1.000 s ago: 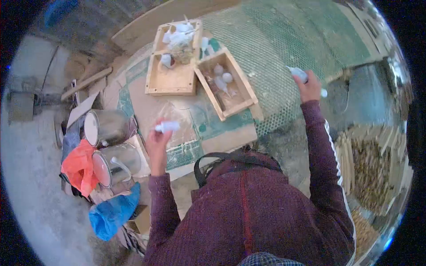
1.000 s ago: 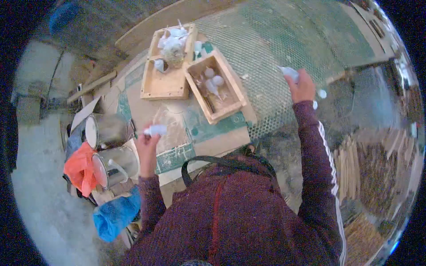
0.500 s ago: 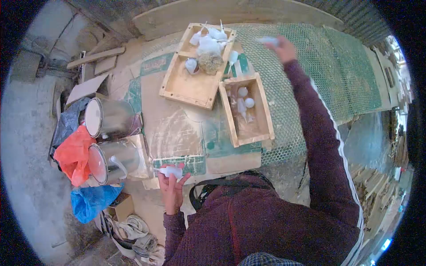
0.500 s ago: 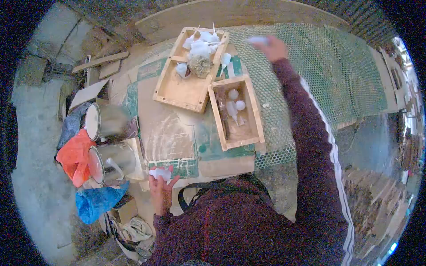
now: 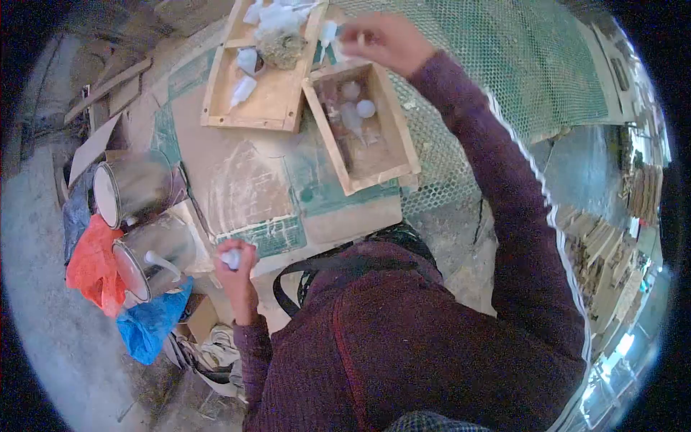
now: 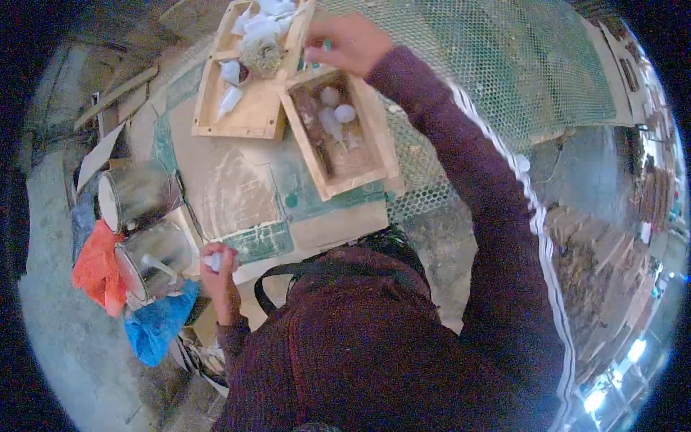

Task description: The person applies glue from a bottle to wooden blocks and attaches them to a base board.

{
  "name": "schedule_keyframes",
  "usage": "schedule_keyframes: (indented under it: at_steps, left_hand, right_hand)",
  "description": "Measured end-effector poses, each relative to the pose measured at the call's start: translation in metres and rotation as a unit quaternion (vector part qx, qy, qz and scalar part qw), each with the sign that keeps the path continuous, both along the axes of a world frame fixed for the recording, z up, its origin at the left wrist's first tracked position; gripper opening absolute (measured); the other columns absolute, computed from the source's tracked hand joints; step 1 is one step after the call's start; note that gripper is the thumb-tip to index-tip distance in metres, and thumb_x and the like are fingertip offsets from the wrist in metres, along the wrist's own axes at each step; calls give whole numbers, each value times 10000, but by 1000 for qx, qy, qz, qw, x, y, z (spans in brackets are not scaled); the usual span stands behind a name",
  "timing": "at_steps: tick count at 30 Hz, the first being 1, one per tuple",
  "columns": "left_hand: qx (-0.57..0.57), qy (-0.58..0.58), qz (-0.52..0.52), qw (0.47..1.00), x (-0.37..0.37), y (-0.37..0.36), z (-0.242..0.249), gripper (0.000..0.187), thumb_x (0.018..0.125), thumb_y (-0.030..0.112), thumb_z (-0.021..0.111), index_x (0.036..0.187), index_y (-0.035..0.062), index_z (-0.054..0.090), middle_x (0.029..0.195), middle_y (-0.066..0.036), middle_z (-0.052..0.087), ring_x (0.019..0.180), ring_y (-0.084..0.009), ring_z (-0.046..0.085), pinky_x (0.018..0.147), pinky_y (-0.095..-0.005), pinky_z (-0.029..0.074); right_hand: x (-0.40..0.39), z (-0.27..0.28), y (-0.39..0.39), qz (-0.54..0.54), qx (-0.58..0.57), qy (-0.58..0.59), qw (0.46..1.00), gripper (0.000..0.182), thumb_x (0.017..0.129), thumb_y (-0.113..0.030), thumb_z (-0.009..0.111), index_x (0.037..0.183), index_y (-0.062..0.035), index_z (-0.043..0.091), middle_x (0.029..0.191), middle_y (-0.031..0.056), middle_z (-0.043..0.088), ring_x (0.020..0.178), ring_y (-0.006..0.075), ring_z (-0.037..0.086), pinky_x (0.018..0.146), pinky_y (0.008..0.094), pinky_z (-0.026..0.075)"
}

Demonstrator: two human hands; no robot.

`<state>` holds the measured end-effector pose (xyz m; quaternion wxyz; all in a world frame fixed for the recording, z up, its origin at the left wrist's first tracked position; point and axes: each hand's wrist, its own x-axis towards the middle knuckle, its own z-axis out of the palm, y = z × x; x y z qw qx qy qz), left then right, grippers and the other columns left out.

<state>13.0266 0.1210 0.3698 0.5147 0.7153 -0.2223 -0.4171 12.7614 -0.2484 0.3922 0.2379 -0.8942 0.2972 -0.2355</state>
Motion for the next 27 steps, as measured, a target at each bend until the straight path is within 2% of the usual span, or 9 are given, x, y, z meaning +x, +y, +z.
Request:
schedule_keyframes:
  at_steps: [4,6,8,12,15,17,21,23,27]
  left_hand:
    - [55,-140,-106,983,-33,-86,10,330,809,120,681,1121,68,589,975,-34,634,765,-76,564,645,-201,467]
    - [12,-112,-93,989,-73,-144,22,385,799,154,697,1152,46,589,1032,-58,652,790,-104,594,675,-233,483]
    - [-10,-260,-143,955,-95,-192,4,414,786,178,711,1150,28,585,1032,-69,664,833,-148,625,719,-280,495]
    - [-7,-391,-146,909,-131,-242,-20,423,777,180,713,1144,18,579,1016,-78,673,872,-184,639,762,-318,494]
    - [78,-409,-110,903,-142,-247,-15,398,767,174,725,1108,18,594,993,-76,671,857,-156,634,743,-294,494]
    - [-61,-207,-51,975,-131,-240,-16,380,745,207,762,1051,30,623,848,-15,642,678,-67,566,577,-207,452]
    - [-73,-321,98,939,-113,-212,40,365,765,91,722,1090,-7,587,832,-13,607,655,-69,541,558,-209,441]
    - [-200,-267,174,927,-108,-194,72,333,782,81,697,1087,6,584,823,-17,599,618,-54,513,523,-199,408]
    - [-226,-303,226,898,-102,-170,97,313,801,69,668,1093,12,568,836,-28,599,620,-49,503,509,-190,383]
  right_hand:
    - [-44,-20,33,-1,78,-20,997,209,806,-226,669,932,-62,645,862,59,617,716,183,567,632,298,459]
    - [-60,-21,38,-3,84,-45,995,204,800,-207,676,936,-58,646,868,65,617,722,179,568,636,292,460]
    - [-76,-23,41,-6,85,-73,994,202,794,-188,682,941,-55,647,874,70,617,728,175,570,641,286,460]
    - [-122,-33,47,-52,129,-134,981,183,792,-162,672,922,-37,640,849,87,613,740,202,578,649,298,465]
    - [-151,-40,52,-76,184,-144,969,166,802,-171,661,901,-38,643,836,91,619,746,215,586,650,307,470]
    - [-166,-45,52,-80,209,-146,964,151,804,-150,662,903,-36,651,846,88,628,756,201,592,655,293,471]
    - [-180,-48,49,-105,223,-151,957,131,800,-120,669,896,-32,664,864,86,641,778,189,599,670,282,474]
    - [-174,-45,48,-106,228,-149,956,131,798,-122,674,894,-33,668,868,87,643,787,193,598,681,286,475]
    - [-139,-33,52,-34,100,-146,984,136,788,-106,662,903,-35,644,859,85,626,824,240,584,721,334,471]
